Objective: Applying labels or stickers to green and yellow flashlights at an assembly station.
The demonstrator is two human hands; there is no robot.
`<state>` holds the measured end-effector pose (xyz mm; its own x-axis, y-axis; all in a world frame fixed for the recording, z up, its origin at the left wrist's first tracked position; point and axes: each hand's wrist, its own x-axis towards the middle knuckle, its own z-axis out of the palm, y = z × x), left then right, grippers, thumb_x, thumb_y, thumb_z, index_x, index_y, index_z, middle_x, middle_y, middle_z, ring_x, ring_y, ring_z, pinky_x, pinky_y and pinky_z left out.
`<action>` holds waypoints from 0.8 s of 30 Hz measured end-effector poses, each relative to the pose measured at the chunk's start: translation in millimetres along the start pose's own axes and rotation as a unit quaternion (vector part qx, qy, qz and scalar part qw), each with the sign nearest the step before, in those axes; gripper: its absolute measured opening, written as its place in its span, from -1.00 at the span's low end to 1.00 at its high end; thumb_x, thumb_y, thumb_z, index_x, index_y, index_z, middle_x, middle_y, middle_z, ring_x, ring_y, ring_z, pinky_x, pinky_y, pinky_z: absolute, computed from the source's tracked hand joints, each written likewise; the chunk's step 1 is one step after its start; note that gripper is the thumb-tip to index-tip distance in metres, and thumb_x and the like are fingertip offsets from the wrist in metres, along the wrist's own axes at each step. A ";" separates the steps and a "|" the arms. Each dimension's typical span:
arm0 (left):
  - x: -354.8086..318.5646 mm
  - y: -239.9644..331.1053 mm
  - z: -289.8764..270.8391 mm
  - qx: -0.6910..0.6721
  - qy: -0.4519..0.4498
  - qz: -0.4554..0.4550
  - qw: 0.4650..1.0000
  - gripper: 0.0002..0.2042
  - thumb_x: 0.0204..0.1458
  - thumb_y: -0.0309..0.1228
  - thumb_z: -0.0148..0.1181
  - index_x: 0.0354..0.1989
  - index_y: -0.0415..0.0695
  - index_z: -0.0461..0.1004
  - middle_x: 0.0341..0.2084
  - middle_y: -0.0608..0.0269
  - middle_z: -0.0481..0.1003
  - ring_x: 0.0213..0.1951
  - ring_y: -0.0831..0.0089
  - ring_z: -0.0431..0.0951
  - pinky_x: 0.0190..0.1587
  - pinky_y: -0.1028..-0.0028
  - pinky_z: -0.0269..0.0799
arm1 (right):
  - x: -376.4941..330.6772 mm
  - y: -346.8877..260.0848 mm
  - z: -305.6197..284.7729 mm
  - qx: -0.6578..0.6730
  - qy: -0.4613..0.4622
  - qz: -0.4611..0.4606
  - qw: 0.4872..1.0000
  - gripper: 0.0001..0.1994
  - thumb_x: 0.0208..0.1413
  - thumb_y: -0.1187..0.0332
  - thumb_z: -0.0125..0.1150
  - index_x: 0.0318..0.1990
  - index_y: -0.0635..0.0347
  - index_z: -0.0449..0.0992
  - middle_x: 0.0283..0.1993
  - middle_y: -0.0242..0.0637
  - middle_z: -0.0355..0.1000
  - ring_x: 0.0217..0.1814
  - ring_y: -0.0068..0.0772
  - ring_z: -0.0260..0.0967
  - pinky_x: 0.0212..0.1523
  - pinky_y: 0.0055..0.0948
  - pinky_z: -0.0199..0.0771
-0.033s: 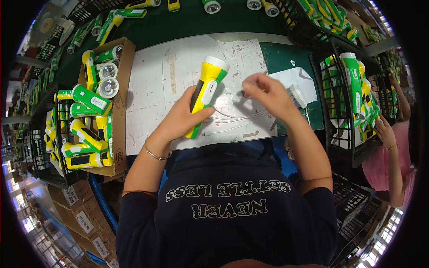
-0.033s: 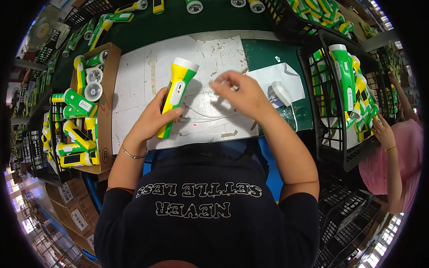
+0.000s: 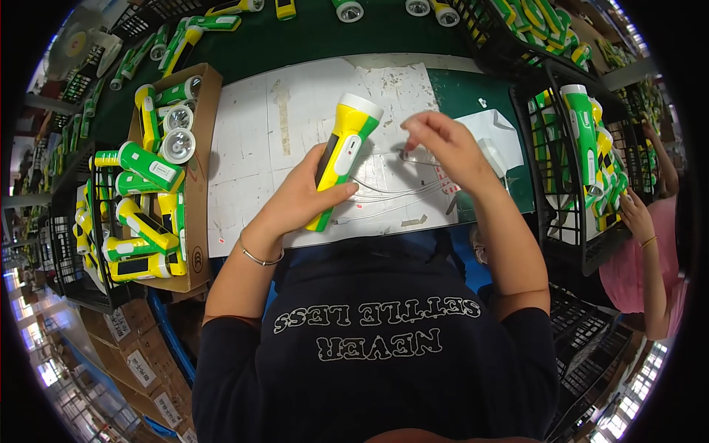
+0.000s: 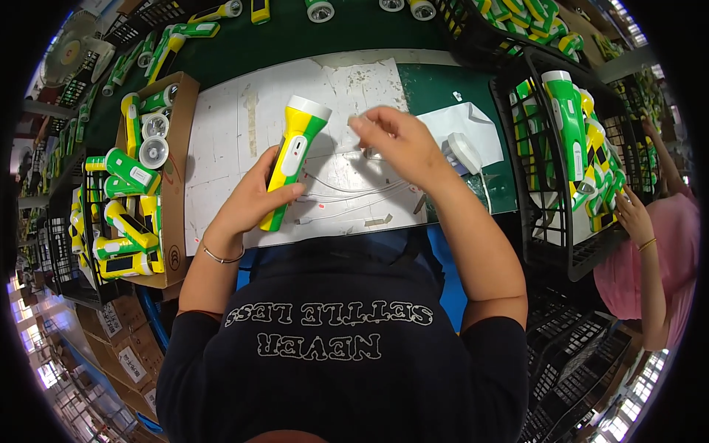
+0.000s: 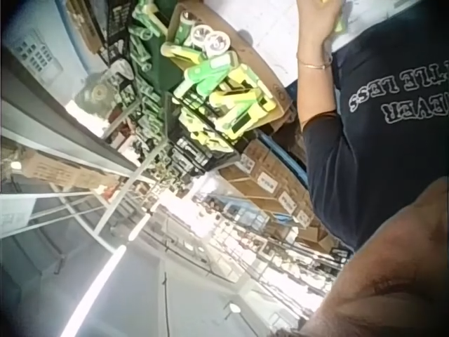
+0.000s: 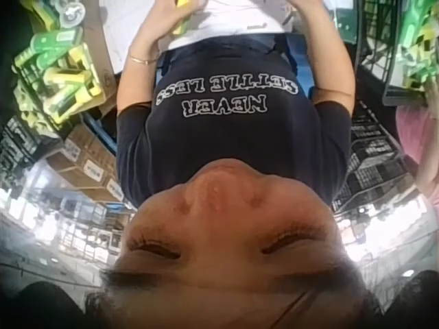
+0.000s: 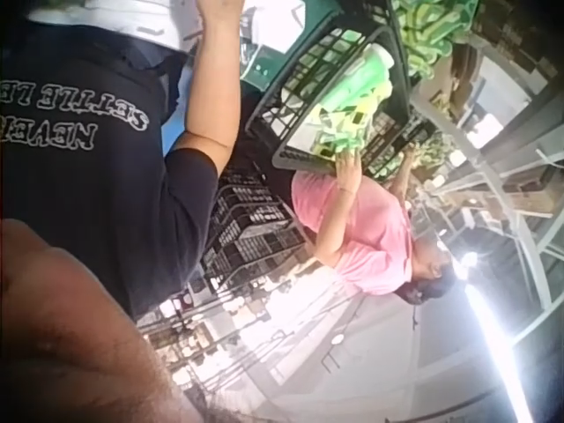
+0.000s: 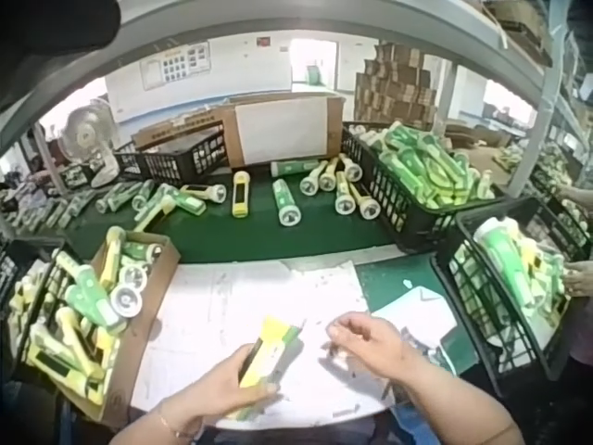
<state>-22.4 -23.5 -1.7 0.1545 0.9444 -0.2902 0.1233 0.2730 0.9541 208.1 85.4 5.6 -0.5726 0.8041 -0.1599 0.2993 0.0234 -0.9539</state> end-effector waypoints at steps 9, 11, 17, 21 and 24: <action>-9.9 11.8 15.2 -0.026 -0.106 -0.011 0.994 -0.39 -0.19 -0.39 0.31 0.07 -0.24 0.18 -0.31 0.19 0.37 -0.29 0.43 0.41 -0.21 0.48 0.36 | 16.6 -43.7 18.1 -0.012 -0.078 -0.040 0.996 -0.70 0.10 0.12 0.01 -0.30 0.23 0.37 -0.39 -0.35 0.33 -0.33 -0.64 0.22 -0.29 -0.61 0.23; -15.4 6.9 15.9 -0.518 -0.353 -0.092 0.774 -0.43 -0.17 -0.54 0.21 0.09 -0.19 0.15 -0.41 0.26 0.33 -0.53 0.52 0.37 -0.54 0.58 0.28 | 13.2 -38.4 23.3 0.054 -0.086 -0.136 0.985 -0.71 0.09 0.13 0.03 -0.29 0.21 0.36 -0.42 -0.41 0.30 -0.37 -0.65 0.21 -0.35 -0.62 0.20; -9.5 19.7 19.7 0.150 -0.039 0.056 0.986 -0.46 -0.16 -0.48 0.27 0.04 -0.22 0.19 -0.32 0.24 0.38 -0.38 0.48 0.42 -0.32 0.53 0.35 | 17.2 -42.3 10.5 -0.176 -0.066 -0.094 0.978 -0.63 -0.01 0.07 0.00 -0.26 0.23 0.32 -0.52 -0.42 0.25 -0.47 -0.67 0.16 -0.46 -0.61 0.12; -13.2 27.6 14.6 -0.027 -0.189 -0.028 0.981 -0.52 -0.13 -0.46 0.23 -0.01 -0.23 0.21 -0.31 0.18 0.39 -0.29 0.42 0.41 -0.19 0.46 0.36 | 14.0 -19.2 16.7 0.022 -0.052 -0.231 0.971 -0.71 0.04 0.07 0.06 -0.30 0.12 0.39 -0.65 -0.33 0.32 -0.62 -0.50 0.20 -0.55 -0.50 0.16; -3.8 21.7 27.8 0.212 -0.017 0.031 0.977 -0.51 -0.12 -0.44 0.21 0.00 -0.24 0.17 -0.29 -0.07 0.43 -0.26 0.13 0.51 -0.22 0.34 0.41 | 28.0 -18.4 13.3 -0.114 0.001 -0.152 0.982 -0.74 0.04 0.11 0.05 -0.36 0.12 0.43 -0.67 -0.38 0.31 -0.64 -0.57 0.18 -0.55 -0.50 0.16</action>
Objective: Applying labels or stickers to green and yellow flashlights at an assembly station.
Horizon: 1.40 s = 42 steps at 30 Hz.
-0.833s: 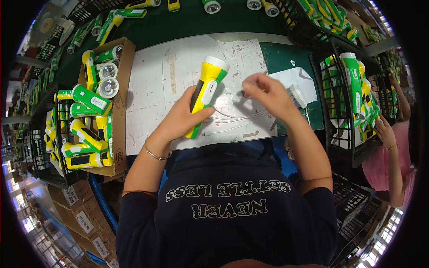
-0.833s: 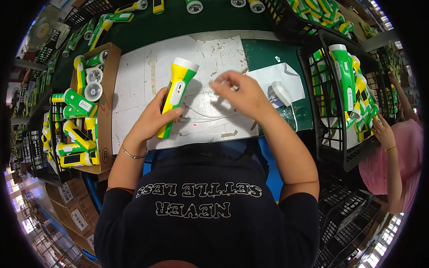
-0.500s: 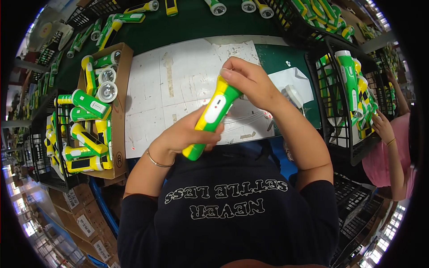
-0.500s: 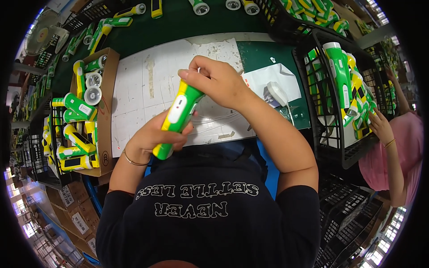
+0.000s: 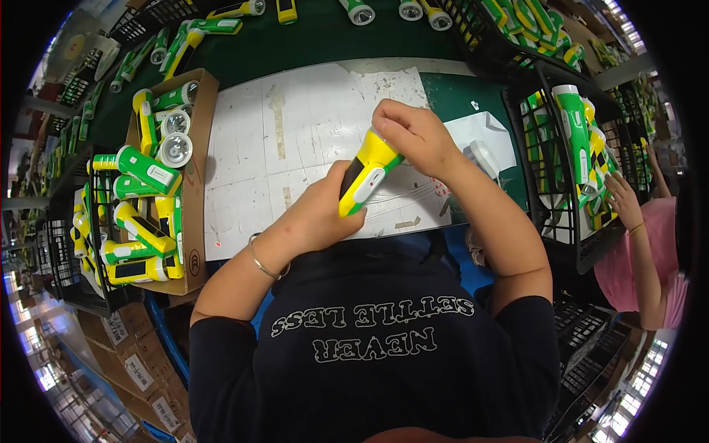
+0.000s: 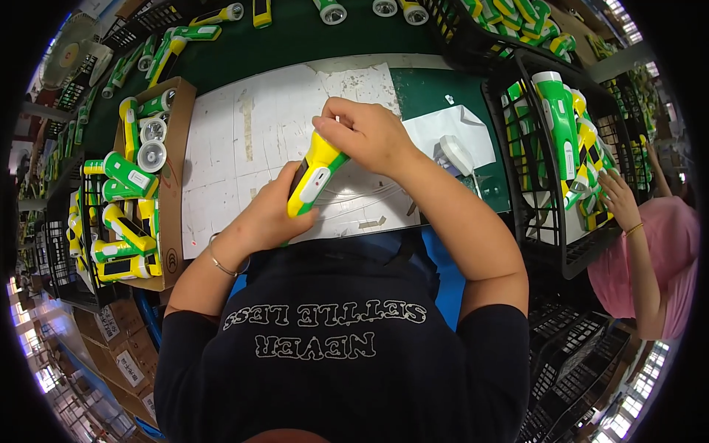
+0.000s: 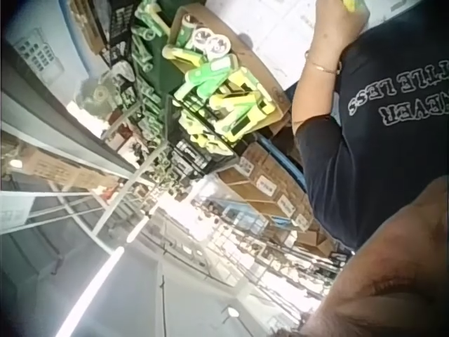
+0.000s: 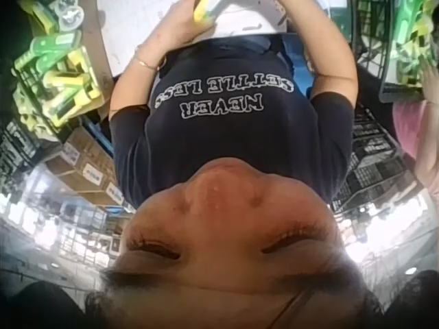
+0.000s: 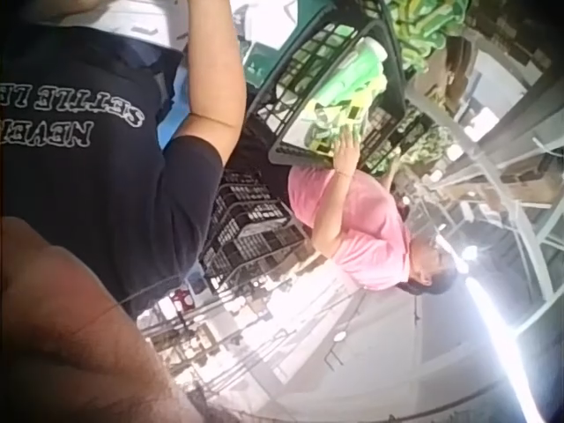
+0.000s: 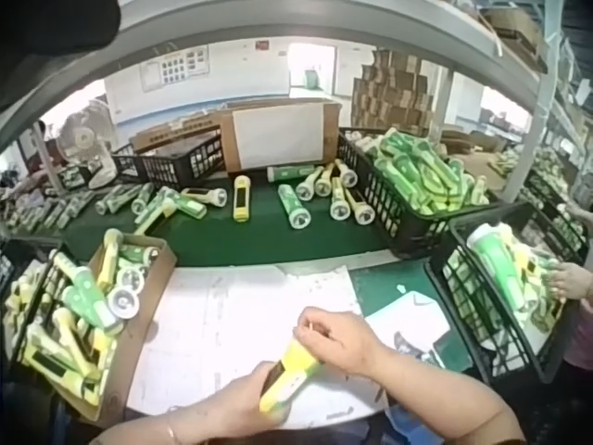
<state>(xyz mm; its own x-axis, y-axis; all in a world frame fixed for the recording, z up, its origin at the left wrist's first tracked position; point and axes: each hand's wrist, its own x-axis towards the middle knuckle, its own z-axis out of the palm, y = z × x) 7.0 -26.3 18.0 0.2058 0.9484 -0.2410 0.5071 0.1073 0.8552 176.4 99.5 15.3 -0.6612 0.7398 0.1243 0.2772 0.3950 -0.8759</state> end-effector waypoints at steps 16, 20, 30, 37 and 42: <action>-4.2 -1.8 -4.0 -0.438 -0.160 -0.054 0.883 -0.37 -0.13 -0.42 0.27 0.15 -0.19 0.11 -0.41 0.28 0.33 -0.47 0.53 0.39 -0.37 0.55 0.36 | -5.2 -7.6 -9.0 0.164 -0.021 0.063 0.984 -0.64 0.13 0.08 0.04 -0.33 0.25 0.48 -0.56 -0.46 0.31 -0.53 -0.67 0.19 -0.52 -0.62 0.19; -4.0 -0.8 -3.3 -0.437 -0.156 -0.058 0.884 -0.31 -0.17 -0.44 0.27 0.18 -0.22 0.09 -0.42 0.25 0.32 -0.50 0.49 0.39 -0.40 0.53 0.35 | -6.7 -13.9 -12.2 0.139 -0.022 0.050 0.989 -0.62 0.13 0.05 0.04 -0.30 0.25 0.49 -0.55 -0.47 0.31 -0.53 -0.70 0.18 -0.53 -0.64 0.18; -5.7 0.7 -5.2 -0.417 -0.153 -0.047 0.895 -0.36 -0.15 -0.44 0.26 0.15 -0.18 0.12 -0.39 0.26 0.33 -0.49 0.50 0.40 -0.39 0.52 0.36 | -9.1 -13.5 -10.3 0.189 -0.013 0.030 0.981 -0.62 0.13 0.06 0.04 -0.27 0.26 0.49 -0.53 -0.48 0.33 -0.51 -0.71 0.19 -0.52 -0.67 0.18; -5.0 0.6 -4.5 -0.376 -0.139 -0.034 0.916 -0.46 -0.12 -0.38 0.26 0.05 -0.17 0.18 -0.37 0.27 0.33 -0.43 0.53 0.39 -0.37 0.52 0.38 | -10.0 -19.2 -11.9 0.166 -0.045 0.059 0.983 -0.64 0.11 0.09 0.08 -0.27 0.27 0.48 -0.50 -0.48 0.38 -0.51 -0.70 0.20 -0.49 -0.65 0.18; -1.2 1.4 -0.3 -0.359 -0.133 -0.037 0.923 -0.48 -0.10 -0.37 0.25 0.04 -0.18 0.19 -0.36 0.28 0.33 -0.40 0.53 0.38 -0.34 0.53 0.38 | -15.4 -28.0 -18.6 0.075 -0.059 0.067 0.993 -0.70 0.06 0.20 0.11 -0.21 0.28 0.43 -0.43 -0.43 0.39 -0.41 -0.67 0.27 -0.39 -0.62 0.28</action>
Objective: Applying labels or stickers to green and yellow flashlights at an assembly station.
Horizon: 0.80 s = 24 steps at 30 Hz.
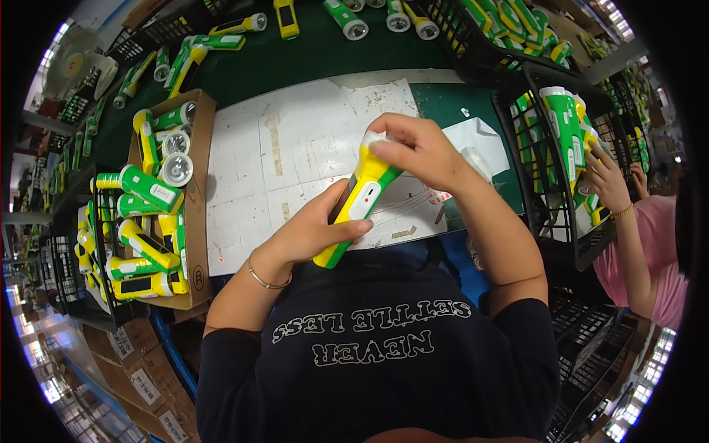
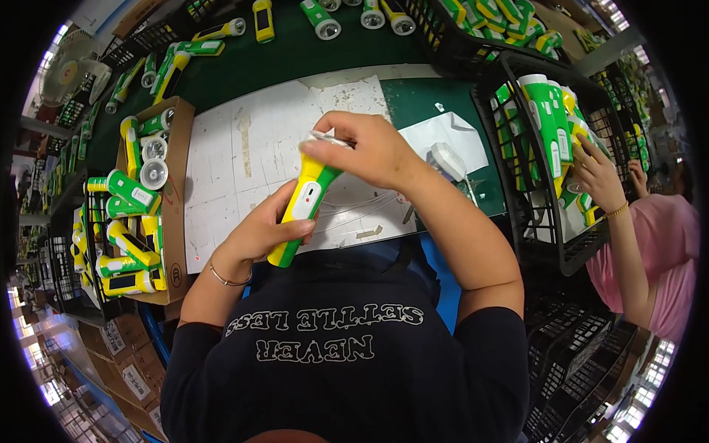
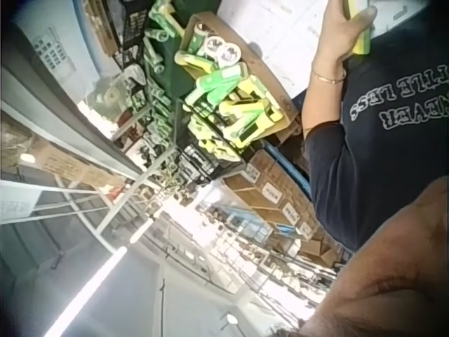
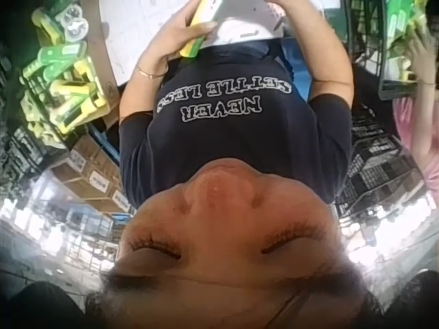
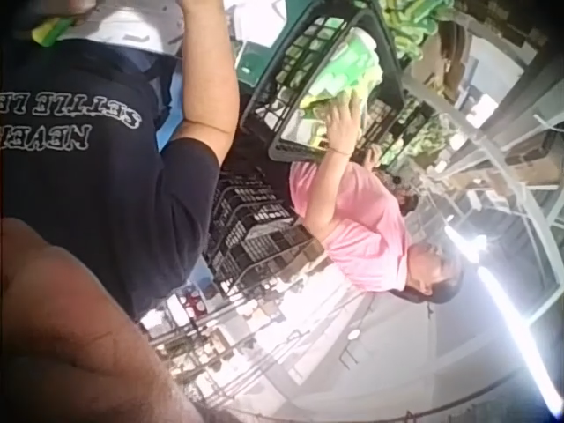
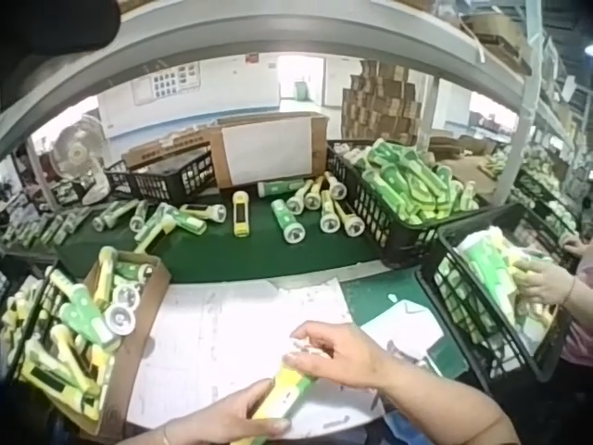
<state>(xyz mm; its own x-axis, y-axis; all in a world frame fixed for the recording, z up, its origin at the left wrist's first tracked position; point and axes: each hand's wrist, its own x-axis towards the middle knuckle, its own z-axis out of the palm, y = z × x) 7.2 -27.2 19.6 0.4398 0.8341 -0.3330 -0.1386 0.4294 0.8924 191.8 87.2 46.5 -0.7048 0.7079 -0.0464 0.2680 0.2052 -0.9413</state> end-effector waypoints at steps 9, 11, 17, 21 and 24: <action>-0.1 -0.5 -26.6 0.047 0.237 0.209 0.948 -0.34 -0.03 -0.18 0.10 0.25 -0.09 0.04 0.11 0.20 0.10 0.14 0.35 0.15 0.13 0.34 0.14 | -36.8 9.5 -69.7 0.028 0.352 -0.109 0.929 -0.71 -0.02 0.19 0.24 -0.35 0.27 0.44 -0.50 -0.46 0.37 -0.48 -0.71 0.22 -0.46 -0.62 0.26; -2.9 1.2 -29.3 0.020 0.240 0.193 0.951 -0.37 -0.01 -0.19 0.06 0.25 -0.08 0.05 0.11 0.21 0.09 0.14 0.37 0.14 0.12 0.36 0.15 | -59.6 3.9 -102.1 -0.085 0.482 -0.143 0.860 -0.72 0.01 0.20 0.23 -0.35 0.28 0.44 -0.48 -0.49 0.36 -0.49 -0.75 0.21 -0.48 -0.68 0.22; 10.2 -0.4 -26.1 0.009 0.191 0.177 0.965 -0.40 0.00 -0.23 0.06 0.24 -0.08 0.07 0.10 0.22 0.10 0.13 0.39 0.17 0.09 0.39 0.18 | -152.0 43.1 -194.1 -0.047 0.551 0.029 0.832 -0.70 0.22 0.14 -0.11 -0.16 0.17 0.38 -0.38 -0.47 0.30 -0.38 -0.67 0.24 -0.44 -0.64 0.26; 13.7 -2.7 -24.8 -0.007 0.165 0.161 0.973 -0.45 0.01 -0.28 0.08 0.19 -0.13 0.12 0.06 0.20 0.17 0.09 0.40 0.24 0.03 0.45 0.26 | -170.3 5.0 -185.5 0.012 0.373 0.072 0.925 -0.61 0.19 0.04 -0.07 -0.17 0.23 0.43 -0.41 -0.57 0.29 -0.41 -0.79 0.17 -0.44 -0.72 0.17; 19.0 2.3 -16.8 -0.009 0.097 0.134 0.986 -0.49 0.01 -0.30 0.10 0.14 -0.19 0.16 -0.02 0.14 0.26 0.00 0.38 0.36 -0.02 0.46 0.35 | -131.3 9.0 -129.8 0.121 0.518 -0.054 0.845 -0.61 0.15 0.06 0.00 -0.17 0.27 0.43 -0.33 -0.47 0.34 -0.33 -0.72 0.24 -0.35 -0.68 0.23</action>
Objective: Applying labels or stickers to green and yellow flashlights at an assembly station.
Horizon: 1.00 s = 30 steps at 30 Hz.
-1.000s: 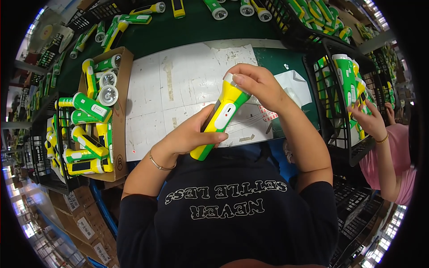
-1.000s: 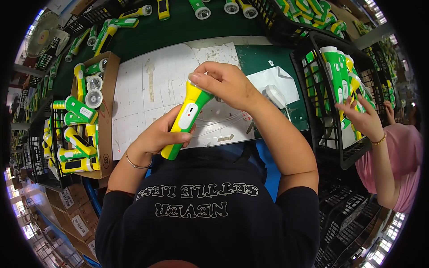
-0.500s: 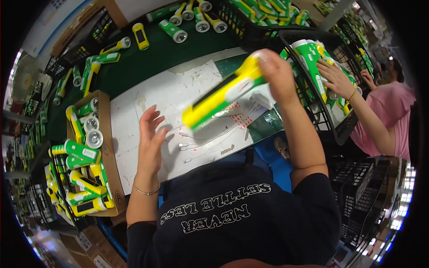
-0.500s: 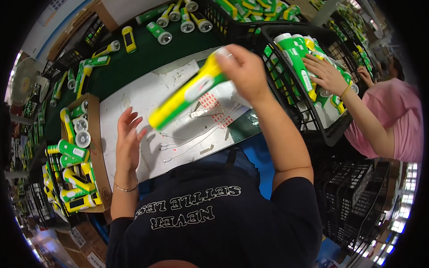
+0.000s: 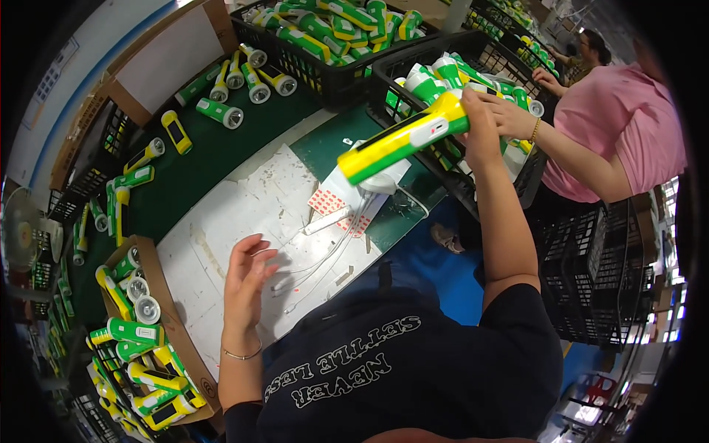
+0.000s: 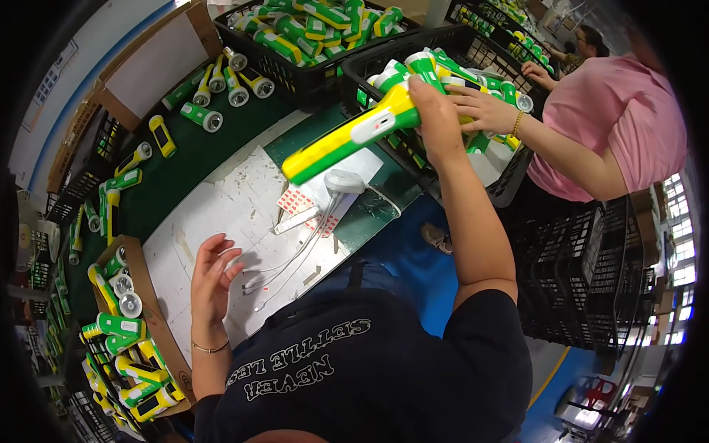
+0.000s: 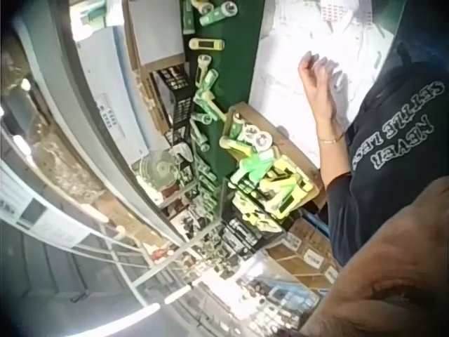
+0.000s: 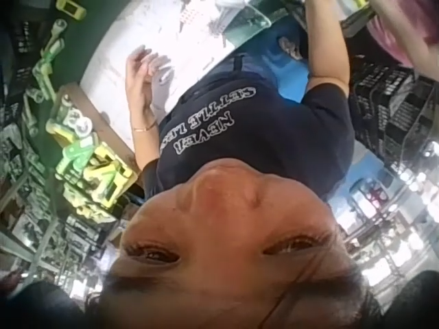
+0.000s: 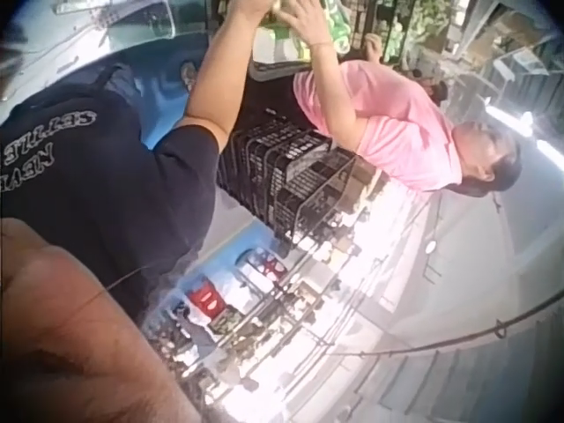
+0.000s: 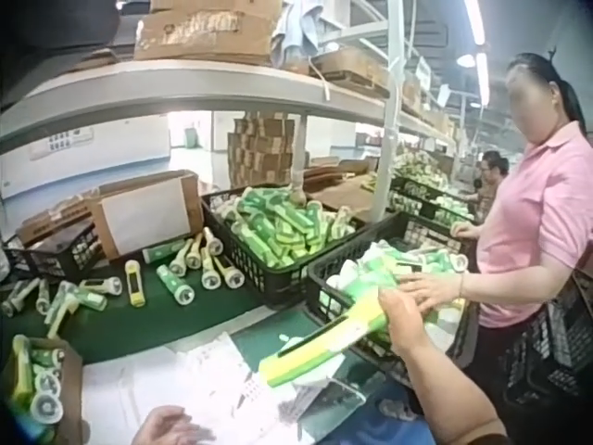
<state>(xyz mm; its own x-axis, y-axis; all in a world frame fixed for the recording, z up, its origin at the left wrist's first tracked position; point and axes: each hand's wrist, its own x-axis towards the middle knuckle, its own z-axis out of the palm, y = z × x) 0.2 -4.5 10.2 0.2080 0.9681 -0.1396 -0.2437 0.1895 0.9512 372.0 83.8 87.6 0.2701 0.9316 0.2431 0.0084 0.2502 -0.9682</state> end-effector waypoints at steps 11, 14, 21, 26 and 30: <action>14.9 10.5 63.1 0.397 -0.073 0.093 0.910 -0.30 -0.18 -0.35 0.31 0.14 -0.23 0.09 -0.08 -0.10 0.38 0.00 0.12 0.42 0.05 0.34 0.30 | -49.5 -7.3 105.0 -0.245 -0.323 -0.029 0.914 -0.64 -0.17 0.25 0.26 -0.20 0.22 0.41 -0.45 -0.39 0.38 -0.42 -0.62 0.32 -0.34 -0.62 0.31; 18.4 -12.8 51.4 0.241 -0.036 0.113 0.963 -0.27 -0.09 -0.43 0.23 0.21 -0.12 -0.11 -0.11 0.02 0.38 -0.05 0.24 0.44 -0.09 0.32 0.42 | -69.0 4.4 125.6 -0.206 -0.379 -0.090 0.897 -0.50 -0.25 0.31 0.35 -0.06 0.16 0.40 -0.47 -0.41 0.37 -0.46 -0.65 0.28 -0.41 -0.62 0.27; 11.1 -30.1 21.3 -0.148 -0.025 -0.048 0.987 -0.59 0.12 -0.38 0.02 0.13 -0.13 0.13 -0.14 0.12 0.35 -0.12 0.35 0.44 -0.17 0.33 0.51 | -69.8 36.4 125.3 -0.088 -0.403 0.043 0.910 -0.58 0.10 0.32 0.08 0.11 0.25 0.27 -0.49 -0.53 0.24 -0.45 -0.75 0.17 -0.41 -0.70 0.17; 13.9 -32.4 12.4 -0.221 0.010 -0.103 0.970 -0.59 0.18 -0.05 -0.13 -0.01 -0.13 0.24 -0.32 0.15 0.41 -0.38 0.42 0.47 -0.39 0.43 0.48 | -78.6 48.8 119.7 -0.088 -0.402 0.071 0.909 -0.63 0.15 0.25 0.03 0.07 0.23 0.30 -0.53 -0.53 0.22 -0.48 -0.74 0.12 -0.46 -0.67 0.11; 18.2 -29.1 10.4 -0.275 0.050 -0.130 0.951 -0.59 0.17 -0.01 -0.13 -0.07 -0.11 0.28 -0.40 0.20 0.38 -0.48 0.45 0.41 -0.49 0.44 0.43 | -84.9 49.8 119.7 -0.064 -0.401 0.124 0.906 -0.66 0.12 0.24 0.10 -0.01 0.22 0.36 -0.56 -0.51 0.26 -0.51 -0.75 0.14 -0.46 -0.66 0.15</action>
<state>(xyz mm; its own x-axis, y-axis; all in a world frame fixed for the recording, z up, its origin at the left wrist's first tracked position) 20.9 5.9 -17.1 0.2450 0.8825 -0.4016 -0.6601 0.4552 0.5976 234.3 48.8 25.9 -0.5057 0.8600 -0.0675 0.1687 0.0218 -0.9854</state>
